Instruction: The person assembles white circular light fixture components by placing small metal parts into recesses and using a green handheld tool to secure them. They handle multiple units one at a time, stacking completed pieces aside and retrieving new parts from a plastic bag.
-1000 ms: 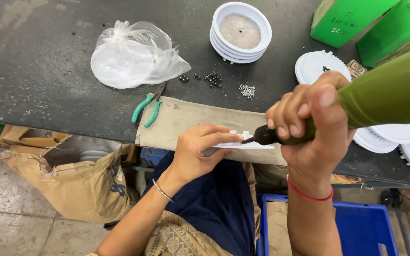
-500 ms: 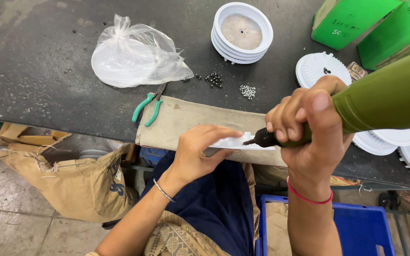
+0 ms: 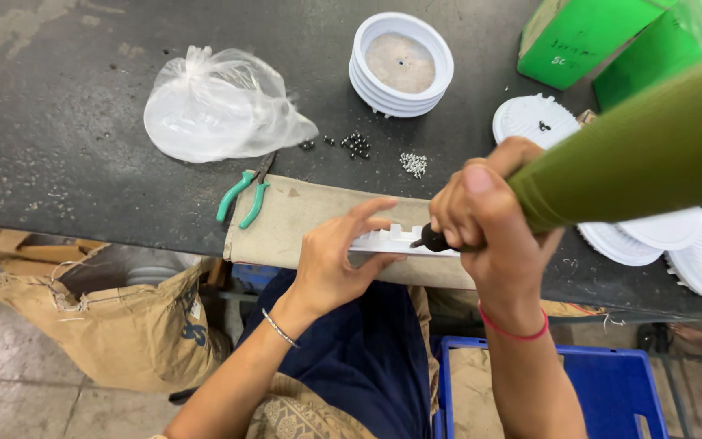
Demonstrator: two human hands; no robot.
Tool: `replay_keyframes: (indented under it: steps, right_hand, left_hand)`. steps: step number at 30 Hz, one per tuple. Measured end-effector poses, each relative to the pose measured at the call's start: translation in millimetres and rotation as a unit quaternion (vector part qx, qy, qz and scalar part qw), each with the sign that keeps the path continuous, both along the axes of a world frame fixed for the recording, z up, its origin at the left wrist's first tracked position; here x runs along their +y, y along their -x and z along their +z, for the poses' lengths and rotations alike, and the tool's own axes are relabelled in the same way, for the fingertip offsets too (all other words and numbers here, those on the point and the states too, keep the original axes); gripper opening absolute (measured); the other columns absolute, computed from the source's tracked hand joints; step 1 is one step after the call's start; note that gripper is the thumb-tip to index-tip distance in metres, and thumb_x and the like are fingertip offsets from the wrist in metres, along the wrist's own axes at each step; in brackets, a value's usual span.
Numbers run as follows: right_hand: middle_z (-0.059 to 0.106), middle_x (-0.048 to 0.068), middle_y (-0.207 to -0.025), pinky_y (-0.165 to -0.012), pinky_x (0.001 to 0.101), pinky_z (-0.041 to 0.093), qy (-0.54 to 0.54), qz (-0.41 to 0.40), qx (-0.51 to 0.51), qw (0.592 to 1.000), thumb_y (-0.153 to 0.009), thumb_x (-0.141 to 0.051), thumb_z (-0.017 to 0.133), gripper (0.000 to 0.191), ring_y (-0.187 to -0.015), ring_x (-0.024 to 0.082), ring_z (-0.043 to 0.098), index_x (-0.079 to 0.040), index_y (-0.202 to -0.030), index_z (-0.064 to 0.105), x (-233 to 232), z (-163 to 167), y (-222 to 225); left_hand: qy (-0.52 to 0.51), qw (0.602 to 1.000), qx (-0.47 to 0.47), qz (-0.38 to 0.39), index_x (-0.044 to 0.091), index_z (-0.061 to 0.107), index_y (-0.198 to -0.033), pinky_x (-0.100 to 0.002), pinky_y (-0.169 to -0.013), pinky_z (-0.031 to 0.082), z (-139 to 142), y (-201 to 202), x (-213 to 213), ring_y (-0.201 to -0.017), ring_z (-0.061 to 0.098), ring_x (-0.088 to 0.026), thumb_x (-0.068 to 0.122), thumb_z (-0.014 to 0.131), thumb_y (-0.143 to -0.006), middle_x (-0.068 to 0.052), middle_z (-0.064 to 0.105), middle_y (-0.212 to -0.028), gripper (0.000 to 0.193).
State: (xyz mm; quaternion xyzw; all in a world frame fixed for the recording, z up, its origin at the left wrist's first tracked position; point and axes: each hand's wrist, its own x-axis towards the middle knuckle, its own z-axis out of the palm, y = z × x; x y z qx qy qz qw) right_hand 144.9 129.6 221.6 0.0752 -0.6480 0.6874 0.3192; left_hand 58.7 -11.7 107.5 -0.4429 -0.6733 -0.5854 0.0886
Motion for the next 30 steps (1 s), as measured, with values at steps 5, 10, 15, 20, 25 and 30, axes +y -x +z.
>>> replay_keyframes:
  steps: [5, 10, 15, 20, 25, 30]
  right_hand:
    - [0.043, 0.003, -0.058, -0.058, 0.0319, 0.046, 0.032, 0.028, 0.037, 0.998, -0.110, -0.015, 0.060, 0.030, -0.050, 0.013, 0.043, -0.005, -0.086, 0.044, 13.8, 4.0, -0.4]
    - [0.051, 0.007, -0.078, -0.070, 0.0326, 0.047, 0.002, -0.045, 0.036, 0.998, -0.114, -0.026, 0.068, 0.030, -0.071, 0.016, 0.052, -0.003, -0.103, 0.051, 50.5, -16.1, 7.7]
    - [0.058, 0.010, -0.130, -0.109, 0.0339, 0.052, -0.028, -0.131, 0.034, 0.990, -0.104, -0.039, 0.067, 0.055, -0.123, 0.018, 0.058, -0.003, -0.141, 0.049, 79.7, -82.7, -2.1]
    - [0.053, 0.008, -0.133, -0.105, 0.0338, 0.051, 0.070, -0.164, -0.019, 0.984, -0.107, -0.018, 0.065, 0.043, -0.118, 0.017, 0.055, -0.002, -0.141, 0.047, 35.8, -183.1, -14.4]
    - [0.059, 0.007, -0.136, -0.099, 0.0301, 0.051, 0.311, -0.128, -0.138, 0.931, -0.085, 0.000, 0.074, 0.064, -0.121, 0.015, 0.059, -0.005, -0.142, 0.047, -29.6, -214.0, 0.0]
    - [0.071, 0.010, -0.119, -0.094, 0.0332, 0.056, 0.187, -0.167, -0.158, 0.955, -0.085, 0.002, 0.077, 0.049, -0.109, 0.019, 0.068, 0.001, -0.131, 0.059, 5.8, -162.1, -10.0]
  left_hand:
    - [-0.003, 0.998, 0.059, -0.020, 0.015, 0.070, -0.124, -0.038, -0.085, 0.057, 5.1, -2.2, -10.8, -0.099, 0.073, -0.028, 0.012, 0.086, -0.077, -0.007, 0.076, -0.112, 0.050]
    - [0.001, 0.999, 0.041, -0.012, 0.015, 0.075, -0.119, -0.036, -0.087, 0.058, -6.0, -2.5, -21.2, -0.101, 0.073, -0.028, 0.008, 0.084, -0.076, -0.009, 0.075, -0.112, 0.044]
    - [-0.078, 0.996, -0.047, 0.014, 0.010, 0.075, -0.117, -0.033, -0.094, 0.057, -30.0, 9.0, -20.9, -0.107, 0.073, -0.023, 0.005, 0.083, -0.084, -0.009, 0.075, -0.116, 0.034]
    - [-0.230, 0.909, -0.343, 0.052, 0.000, 0.072, -0.121, -0.031, -0.091, 0.055, -53.4, 14.4, -8.6, -0.099, 0.068, -0.016, 0.007, 0.082, -0.088, -0.007, 0.074, -0.111, 0.034]
    - [-0.382, 0.818, -0.430, -0.016, -0.001, 0.050, -0.140, -0.035, -0.109, 0.047, -63.2, -6.3, 16.7, -0.123, 0.059, -0.018, 0.009, 0.077, -0.095, -0.010, 0.064, -0.130, 0.054]
    - [-0.285, 0.883, -0.372, -0.006, 0.004, 0.037, -0.152, -0.037, -0.116, 0.040, -48.3, 4.1, 8.4, -0.134, 0.052, -0.020, 0.012, 0.079, -0.089, -0.010, 0.054, -0.144, 0.076]
